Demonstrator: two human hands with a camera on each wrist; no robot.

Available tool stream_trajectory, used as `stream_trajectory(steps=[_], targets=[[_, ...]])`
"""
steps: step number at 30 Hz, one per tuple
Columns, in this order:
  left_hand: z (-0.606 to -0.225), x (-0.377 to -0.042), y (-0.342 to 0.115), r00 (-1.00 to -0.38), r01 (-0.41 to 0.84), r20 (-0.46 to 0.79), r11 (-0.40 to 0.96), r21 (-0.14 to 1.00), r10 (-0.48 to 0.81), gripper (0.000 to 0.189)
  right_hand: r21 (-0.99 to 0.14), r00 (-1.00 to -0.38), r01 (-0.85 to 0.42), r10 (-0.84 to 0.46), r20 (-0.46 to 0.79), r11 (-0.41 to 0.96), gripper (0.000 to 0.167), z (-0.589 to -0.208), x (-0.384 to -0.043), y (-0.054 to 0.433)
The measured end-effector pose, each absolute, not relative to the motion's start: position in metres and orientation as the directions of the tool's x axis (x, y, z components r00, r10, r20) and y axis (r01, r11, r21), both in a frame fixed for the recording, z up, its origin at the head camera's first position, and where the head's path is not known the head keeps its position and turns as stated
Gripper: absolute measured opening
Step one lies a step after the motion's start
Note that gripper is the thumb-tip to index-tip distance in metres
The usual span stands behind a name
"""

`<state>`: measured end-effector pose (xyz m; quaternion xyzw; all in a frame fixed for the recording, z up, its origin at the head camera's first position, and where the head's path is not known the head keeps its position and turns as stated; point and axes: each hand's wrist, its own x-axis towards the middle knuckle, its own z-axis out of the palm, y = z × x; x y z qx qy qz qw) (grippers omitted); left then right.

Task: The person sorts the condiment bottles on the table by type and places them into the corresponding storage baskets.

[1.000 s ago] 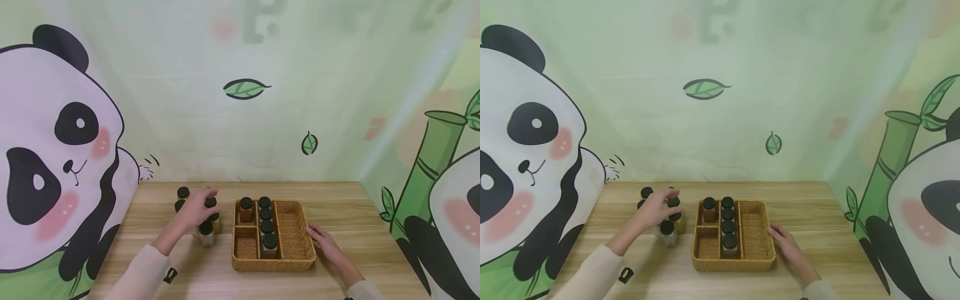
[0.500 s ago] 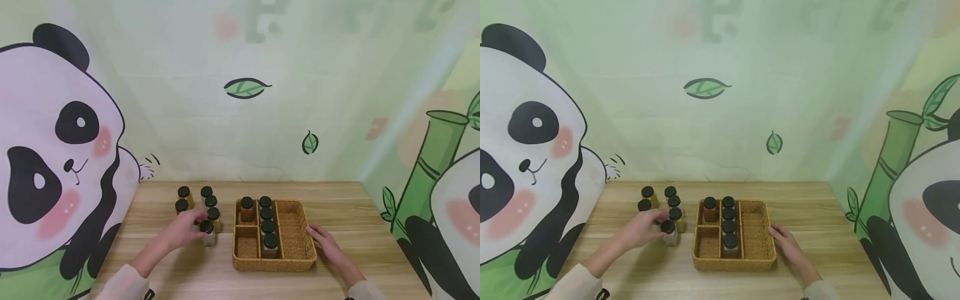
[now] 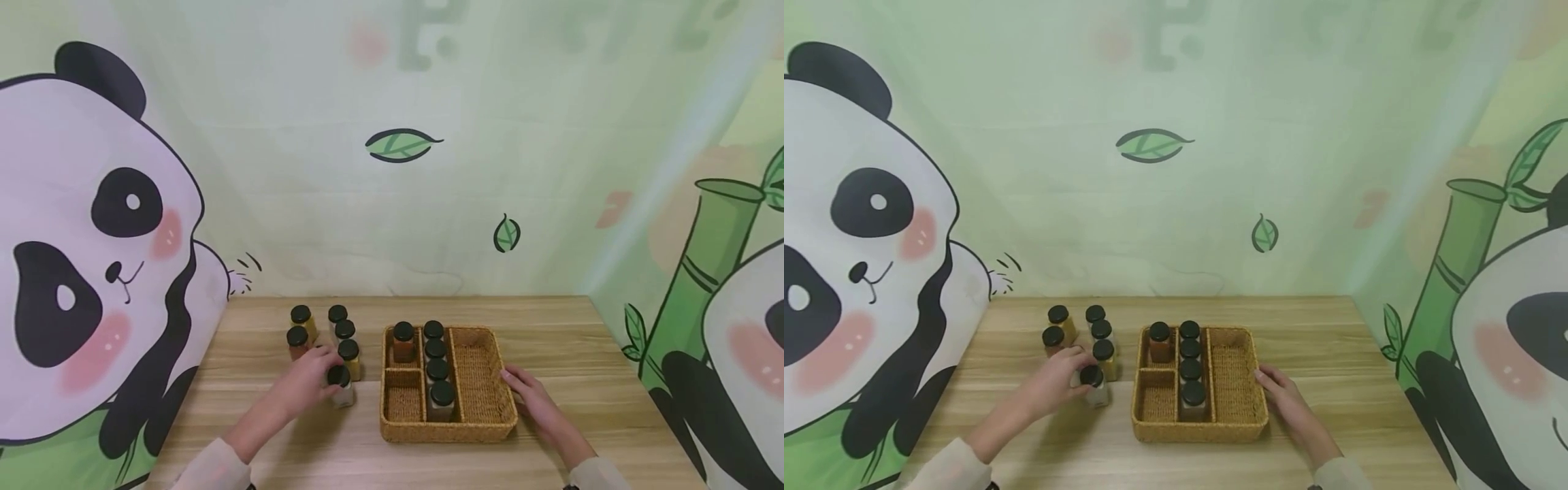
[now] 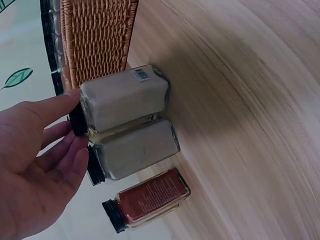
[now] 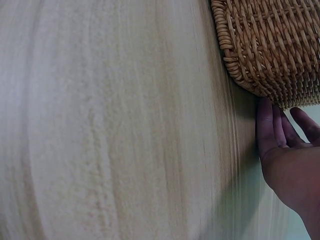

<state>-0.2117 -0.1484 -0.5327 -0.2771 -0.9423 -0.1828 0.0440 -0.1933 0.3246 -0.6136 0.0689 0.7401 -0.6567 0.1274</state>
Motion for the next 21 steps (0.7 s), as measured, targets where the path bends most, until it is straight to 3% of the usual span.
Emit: stream_trajectory(steps=[5,12,21], targets=[[-0.5322,-0.2059,-0.1446,-0.843,0.537,0.197,0.797,0.278,0.500,0.041,-0.952,-0.957,0.277,-0.056,-0.285,0.128,0.072,-0.6135,-0.1937,0.3254],[-0.5366,-0.2036,-0.1433,-0.856,0.516,0.215,0.800,0.305,0.470,0.043,-0.953,-0.958,0.278,-0.044,-0.285,0.120,0.072,-0.6141,-0.1941,0.3253],[-0.5418,-0.2070,-0.1452,-0.818,0.573,0.276,0.755,0.319,0.504,0.045,-0.955,-0.960,0.270,-0.047,-0.277,0.125,0.072,-0.6154,-0.1939,0.3264]])
